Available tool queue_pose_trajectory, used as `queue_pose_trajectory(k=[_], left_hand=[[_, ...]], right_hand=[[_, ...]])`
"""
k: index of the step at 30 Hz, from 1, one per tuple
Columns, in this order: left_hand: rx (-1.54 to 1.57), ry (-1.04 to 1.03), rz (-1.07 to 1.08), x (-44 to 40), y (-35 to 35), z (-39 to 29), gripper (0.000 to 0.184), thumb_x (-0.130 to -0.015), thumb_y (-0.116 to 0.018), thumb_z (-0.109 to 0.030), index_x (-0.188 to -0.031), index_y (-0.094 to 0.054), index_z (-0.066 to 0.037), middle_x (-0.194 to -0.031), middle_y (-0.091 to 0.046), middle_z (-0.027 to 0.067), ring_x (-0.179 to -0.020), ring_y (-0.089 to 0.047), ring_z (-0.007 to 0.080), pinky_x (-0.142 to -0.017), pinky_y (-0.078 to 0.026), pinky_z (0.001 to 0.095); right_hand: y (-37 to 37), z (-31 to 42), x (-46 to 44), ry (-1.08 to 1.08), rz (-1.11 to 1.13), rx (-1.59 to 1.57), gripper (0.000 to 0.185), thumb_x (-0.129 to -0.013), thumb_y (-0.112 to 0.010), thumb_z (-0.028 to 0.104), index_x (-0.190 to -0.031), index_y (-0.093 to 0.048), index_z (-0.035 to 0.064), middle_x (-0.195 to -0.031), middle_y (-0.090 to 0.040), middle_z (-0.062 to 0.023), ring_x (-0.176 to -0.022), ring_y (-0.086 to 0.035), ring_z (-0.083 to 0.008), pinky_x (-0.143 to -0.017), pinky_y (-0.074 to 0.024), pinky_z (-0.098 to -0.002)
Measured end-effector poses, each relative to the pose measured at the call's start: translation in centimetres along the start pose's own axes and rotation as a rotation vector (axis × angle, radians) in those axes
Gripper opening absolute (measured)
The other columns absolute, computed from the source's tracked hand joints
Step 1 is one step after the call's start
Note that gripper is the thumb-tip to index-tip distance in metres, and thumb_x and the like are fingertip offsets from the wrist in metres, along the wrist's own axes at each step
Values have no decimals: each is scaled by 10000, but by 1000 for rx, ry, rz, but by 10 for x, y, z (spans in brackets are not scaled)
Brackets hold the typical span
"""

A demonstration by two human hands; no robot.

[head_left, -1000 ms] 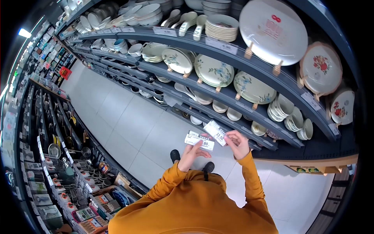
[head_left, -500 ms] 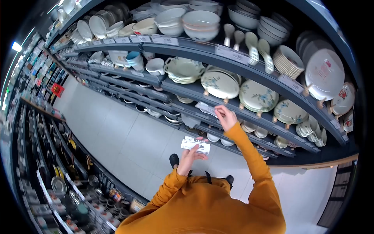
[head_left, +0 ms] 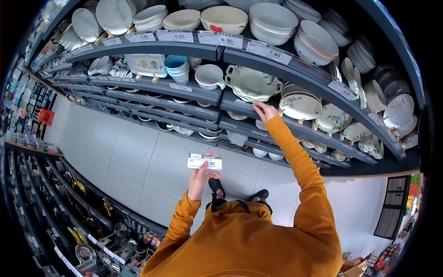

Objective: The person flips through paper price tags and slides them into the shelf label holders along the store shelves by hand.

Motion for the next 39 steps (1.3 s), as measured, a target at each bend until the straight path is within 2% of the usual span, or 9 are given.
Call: queue_pose_trajectory(k=[6, 13, 20, 24, 27, 28, 31, 34, 39], left_hand=[[17, 135, 157, -1, -9, 5, 379, -1004, -398, -217, -1324, -405, -13, -1262, -563, 131, -752, -656, 196, -696, -517, 270], [-48, 181, 259, -6, -6, -16, 384, -999, -387, -189, -1334, -381, -1, -1276, -544, 175, -744, -648, 206, -680, -533, 300], [-46, 32, 261, -6, -23, -53, 439, -1005, -398, -220, -1376, -352, 11, -1318, -517, 167, -686, -616, 165, -663, -528, 284], [-24, -48, 248, 0, -34, -63, 415, -1002, -422, -221, -1335, -385, 25, -1293, -529, 203, -647, -610, 160, -637, -532, 292], [-30, -108, 229, 6, -42, -66, 411, -997, -437, -216, -1324, -392, 29, -1274, -542, 204, -633, -611, 159, -610, -537, 288], [-25, -124, 220, 7, -45, -66, 408, -995, -442, -212, -1320, -394, 29, -1268, -547, 204, -627, -611, 159, -602, -537, 286], [-21, -155, 201, 16, -55, -65, 400, -991, -455, -199, -1307, -394, 39, -1253, -557, 197, -629, -616, 162, -592, -533, 276], [-22, -165, 218, 30, -77, -61, 392, -990, -463, -182, -1292, -390, 56, -1240, -566, 184, -652, -627, 166, -601, -523, 263], [-55, -148, 281, 61, -127, -29, 368, -981, -483, -154, -1287, -408, 36, -1198, -594, 167, -614, -622, 162, -554, -505, 255]], right_hand=[[11, 10, 6, -80, -64, -58, 159, -892, -622, 135, -1011, -649, 33, -956, -678, -133, -854, -669, -286, -747, -522, -311], [11, 20, 3, 103, -76, 142, 114, -857, -639, 153, -950, -653, 88, -956, -665, -78, -841, -644, -299, -699, -520, -352], [6, 37, 14, 162, -277, 332, 149, -816, -650, 106, -965, -655, 92, -864, -626, -51, -760, -602, -269, -685, -504, -367], [7, 52, 26, 129, -232, 269, 214, -821, -647, 91, -1035, -651, 76, -1000, -626, -67, -923, -600, -287, -810, -489, -366], [26, 100, 41, 62, -346, 135, 203, -844, -638, 103, -1044, -649, 68, -1048, -624, -80, -954, -595, -287, -842, -479, -346], [28, 104, 50, 65, -351, 17, 211, -871, -633, 123, -1067, -641, 46, -991, -647, -90, -897, -630, -241, -801, -489, -312], [31, 137, 90, -345, -182, -829, 219, -889, -620, 103, -1089, -632, 13, -877, -650, -79, -779, -625, -162, -730, -490, -281], [69, 173, 127, -240, -119, -928, 255, -900, -604, 80, -1139, -604, -10, -767, -609, -37, -693, -580, -105, -679, -479, -251], [113, 208, 182, -238, -102, -929, 377, -841, -643, -14, -1209, -561, -3, -738, -564, 8, -690, -548, -56, -660, -454, -209]])
Point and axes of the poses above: each hand's wrist, its own x-axis away from the middle knuckle, its own y-axis out of the back of the hand, z = x × y, the point moved 2 cm from there along -x, towards the middle knuckle
